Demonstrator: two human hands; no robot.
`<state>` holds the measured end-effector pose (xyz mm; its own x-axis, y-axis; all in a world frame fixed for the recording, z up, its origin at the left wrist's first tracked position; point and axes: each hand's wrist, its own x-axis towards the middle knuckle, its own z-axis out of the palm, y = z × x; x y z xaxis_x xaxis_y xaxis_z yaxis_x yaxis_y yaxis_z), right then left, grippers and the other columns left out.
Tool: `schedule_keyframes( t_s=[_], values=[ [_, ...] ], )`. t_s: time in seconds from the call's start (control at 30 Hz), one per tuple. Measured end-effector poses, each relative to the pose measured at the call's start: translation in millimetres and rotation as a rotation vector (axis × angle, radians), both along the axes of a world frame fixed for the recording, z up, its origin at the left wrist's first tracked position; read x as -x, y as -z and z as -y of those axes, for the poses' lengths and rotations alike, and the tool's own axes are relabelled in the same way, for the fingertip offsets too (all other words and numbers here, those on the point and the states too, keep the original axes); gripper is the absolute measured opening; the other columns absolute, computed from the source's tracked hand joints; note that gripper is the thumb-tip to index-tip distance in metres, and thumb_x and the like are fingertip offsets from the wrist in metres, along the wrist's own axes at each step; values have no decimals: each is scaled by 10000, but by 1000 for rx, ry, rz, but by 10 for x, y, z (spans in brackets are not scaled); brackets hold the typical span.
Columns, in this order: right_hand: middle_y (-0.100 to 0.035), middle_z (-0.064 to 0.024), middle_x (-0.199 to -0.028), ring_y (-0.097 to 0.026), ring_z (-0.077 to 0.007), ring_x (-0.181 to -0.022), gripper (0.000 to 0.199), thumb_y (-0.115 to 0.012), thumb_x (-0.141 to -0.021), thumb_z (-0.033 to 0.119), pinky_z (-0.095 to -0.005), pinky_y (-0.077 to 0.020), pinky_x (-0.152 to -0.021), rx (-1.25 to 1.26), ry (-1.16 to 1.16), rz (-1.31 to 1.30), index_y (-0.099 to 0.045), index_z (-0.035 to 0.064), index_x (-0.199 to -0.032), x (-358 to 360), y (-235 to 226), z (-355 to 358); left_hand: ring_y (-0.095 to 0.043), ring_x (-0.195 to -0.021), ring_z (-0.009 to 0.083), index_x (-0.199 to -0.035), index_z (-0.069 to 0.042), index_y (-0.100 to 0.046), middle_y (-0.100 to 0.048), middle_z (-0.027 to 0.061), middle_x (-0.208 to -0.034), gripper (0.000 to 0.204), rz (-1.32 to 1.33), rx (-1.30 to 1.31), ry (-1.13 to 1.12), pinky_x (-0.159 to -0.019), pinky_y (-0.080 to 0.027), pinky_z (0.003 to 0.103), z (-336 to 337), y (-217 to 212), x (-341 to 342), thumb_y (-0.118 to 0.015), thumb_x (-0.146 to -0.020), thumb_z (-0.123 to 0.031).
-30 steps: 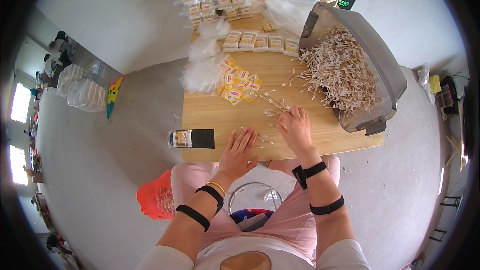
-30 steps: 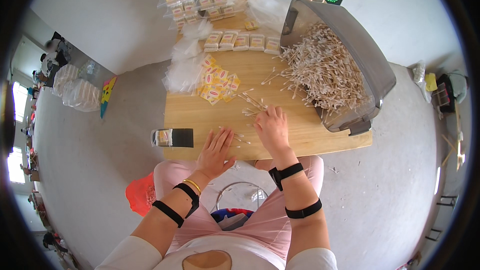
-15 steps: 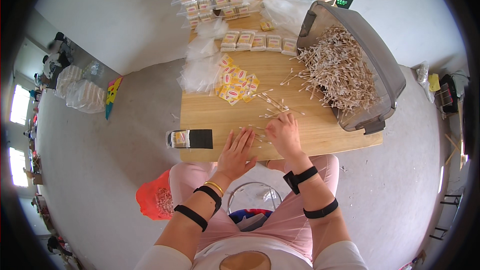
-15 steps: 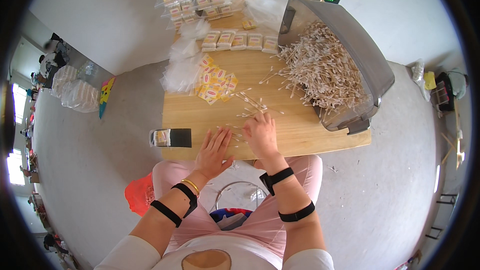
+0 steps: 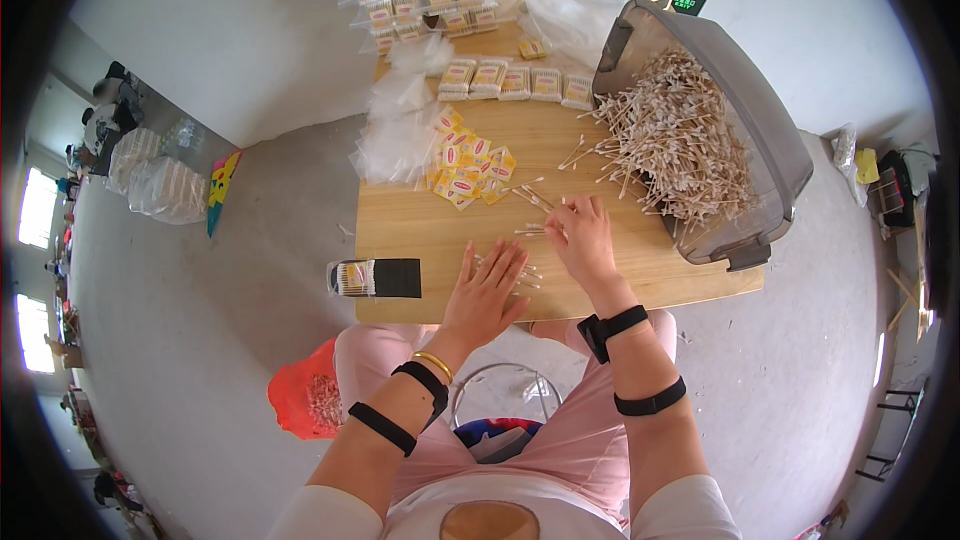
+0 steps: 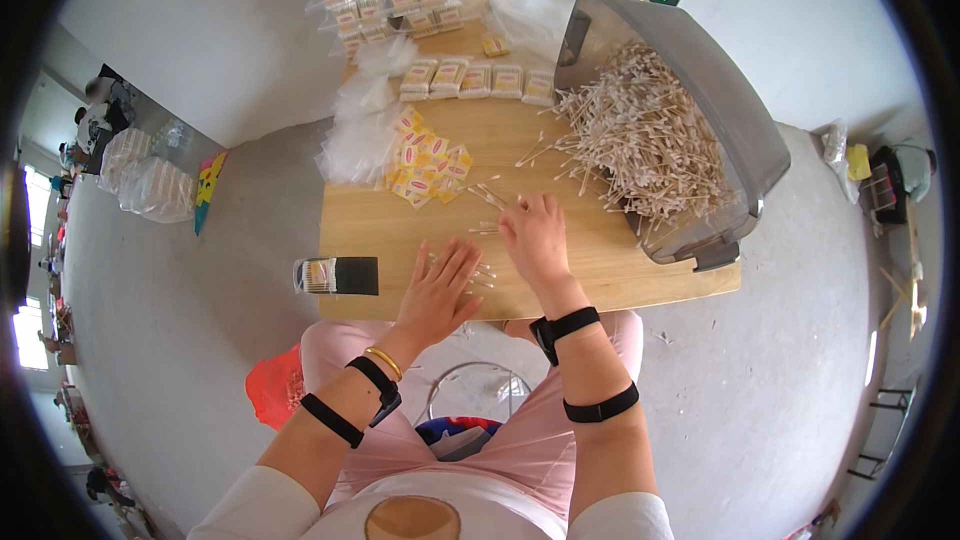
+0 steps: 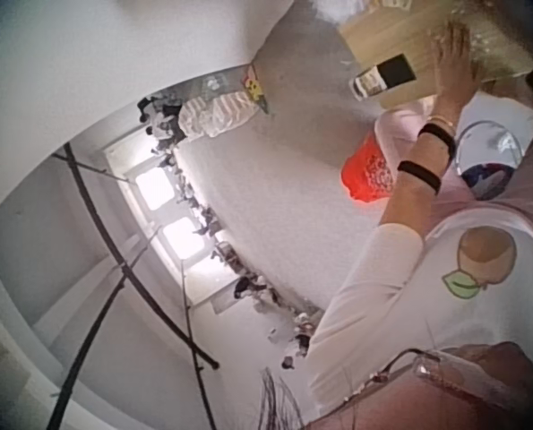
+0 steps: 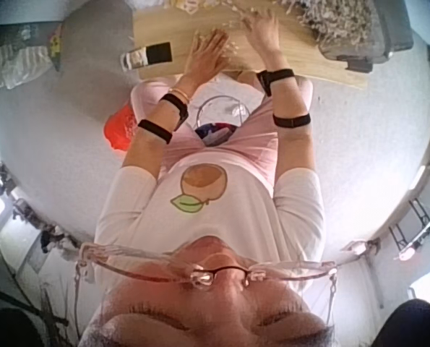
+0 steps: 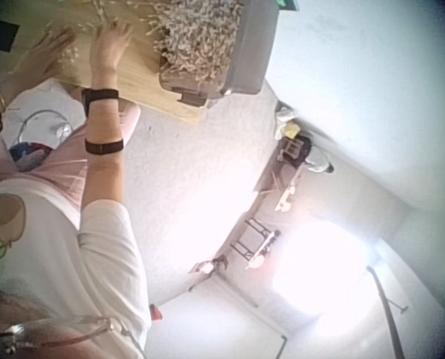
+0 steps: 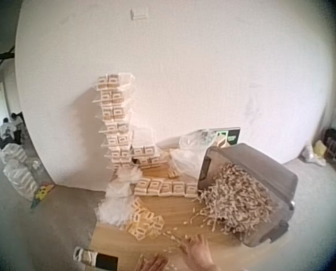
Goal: Organize and align cotton swabs on a desk and pack them into paper wrappers.
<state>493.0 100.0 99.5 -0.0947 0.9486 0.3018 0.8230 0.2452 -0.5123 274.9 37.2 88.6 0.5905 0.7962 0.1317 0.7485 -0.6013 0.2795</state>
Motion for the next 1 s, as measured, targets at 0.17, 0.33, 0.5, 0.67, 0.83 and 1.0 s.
schedule_keyframes(
  t_s=[0.17, 0.33, 0.5, 0.67, 0.83, 1.0],
  values=[
    [-606, -66, -1017, -554, -325, -1047, 97, -791, -793, 102, -452, -464, -905, 36, 45, -163, -720, 116, -857, -71, 51, -88, -296, -1536, 325, -1586, -71, -352, -359, 135, -1637, 706, -11, 8, -6, -1256, -140, 594, -8, 3, -17, -534, -1008, -432],
    [-615, -52, -1004, -559, -315, -1045, 88, -785, -795, 95, -444, -462, -912, 22, -60, 12, -712, 110, -843, -14, -62, -18, -320, -1522, 325, -1575, -70, -370, -357, 135, -1640, 695, -3, -3, -8, -1253, -159, 591, -11, -5, 3, -542, -1003, -425],
    [-620, -60, -993, -564, -316, -1041, 83, -782, -802, 105, -449, -463, -902, -21, -15, -27, -710, 97, -844, -29, 61, -70, -328, -1518, 324, -1571, -76, -378, -361, 129, -1638, 695, 17, -13, -4, -1252, -163, 586, -17, -14, -14, -557, -993, -418],
    [-648, -92, -963, -589, -329, -996, 97, -778, -824, 125, -454, -484, -866, -16, 64, -209, -731, 75, -892, -105, 159, -155, -318, -1523, 316, -1572, -79, -376, -357, 125, -1641, 698, 11, -10, -7, -1254, -161, 585, -13, -17, -15, -557, -991, -420],
    [-658, -79, -886, -604, -211, -861, 177, -788, -874, 179, -330, -491, -802, 184, 120, -559, -750, 39, -976, -155, 171, -194, -313, -1526, 309, -1574, -80, -373, -355, 124, -1638, 702, -3, -16, -7, -1257, -158, 585, -14, -6, -11, -553, -991, -427],
    [-642, 5, -891, -556, -99, -827, 217, -753, -952, 223, -274, -465, -764, 360, 185, -1080, -734, 20, -1026, -120, 38, -186, -315, -1524, 311, -1575, -81, -371, -359, 123, -1636, 705, 0, -21, -13, -1255, -162, 585, -6, 6, -1, -549, -990, -432]
  ],
)
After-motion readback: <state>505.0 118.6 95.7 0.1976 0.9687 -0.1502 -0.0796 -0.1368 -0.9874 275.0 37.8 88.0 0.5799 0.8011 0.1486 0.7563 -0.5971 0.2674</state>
